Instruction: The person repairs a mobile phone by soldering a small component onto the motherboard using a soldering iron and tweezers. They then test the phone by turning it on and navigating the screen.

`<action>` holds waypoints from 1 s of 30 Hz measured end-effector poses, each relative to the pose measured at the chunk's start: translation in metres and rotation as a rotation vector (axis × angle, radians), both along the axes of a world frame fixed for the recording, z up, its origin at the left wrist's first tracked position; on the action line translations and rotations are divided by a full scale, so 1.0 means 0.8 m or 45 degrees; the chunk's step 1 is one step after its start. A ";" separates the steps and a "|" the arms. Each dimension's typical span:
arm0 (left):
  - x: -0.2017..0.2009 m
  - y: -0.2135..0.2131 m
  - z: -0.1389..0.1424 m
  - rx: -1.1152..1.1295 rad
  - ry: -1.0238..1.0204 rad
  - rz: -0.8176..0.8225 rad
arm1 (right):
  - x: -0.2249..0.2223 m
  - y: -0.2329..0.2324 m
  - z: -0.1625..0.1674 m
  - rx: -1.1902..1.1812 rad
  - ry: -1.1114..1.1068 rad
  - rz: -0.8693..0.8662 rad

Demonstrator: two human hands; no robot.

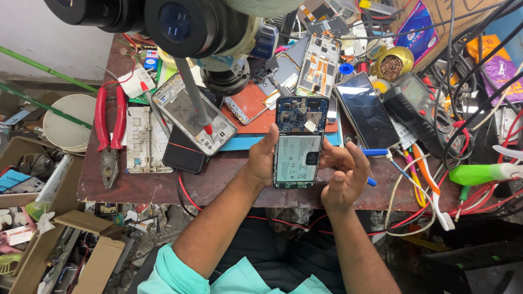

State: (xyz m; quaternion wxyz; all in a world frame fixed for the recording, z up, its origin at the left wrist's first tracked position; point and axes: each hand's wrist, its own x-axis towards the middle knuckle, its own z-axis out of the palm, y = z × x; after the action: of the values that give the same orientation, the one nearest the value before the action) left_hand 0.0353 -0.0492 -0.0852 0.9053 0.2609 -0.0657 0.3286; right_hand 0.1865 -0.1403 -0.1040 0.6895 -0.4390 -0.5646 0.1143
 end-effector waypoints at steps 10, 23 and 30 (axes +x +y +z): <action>-0.003 0.002 -0.008 -0.040 0.073 -0.004 | 0.000 0.000 0.000 0.012 0.017 0.007; -0.003 0.002 -0.018 -0.083 0.188 0.020 | 0.002 0.028 0.118 0.014 -0.736 -0.299; -0.001 0.000 -0.008 -0.032 0.106 -0.009 | 0.018 0.046 0.121 -0.017 -0.529 -0.240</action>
State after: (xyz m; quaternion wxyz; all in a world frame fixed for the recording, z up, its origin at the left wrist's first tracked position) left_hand 0.0345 -0.0489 -0.0917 0.9117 0.2626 -0.0250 0.3150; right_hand 0.2005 -0.1037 -0.0069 0.5633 -0.5084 -0.6502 -0.0397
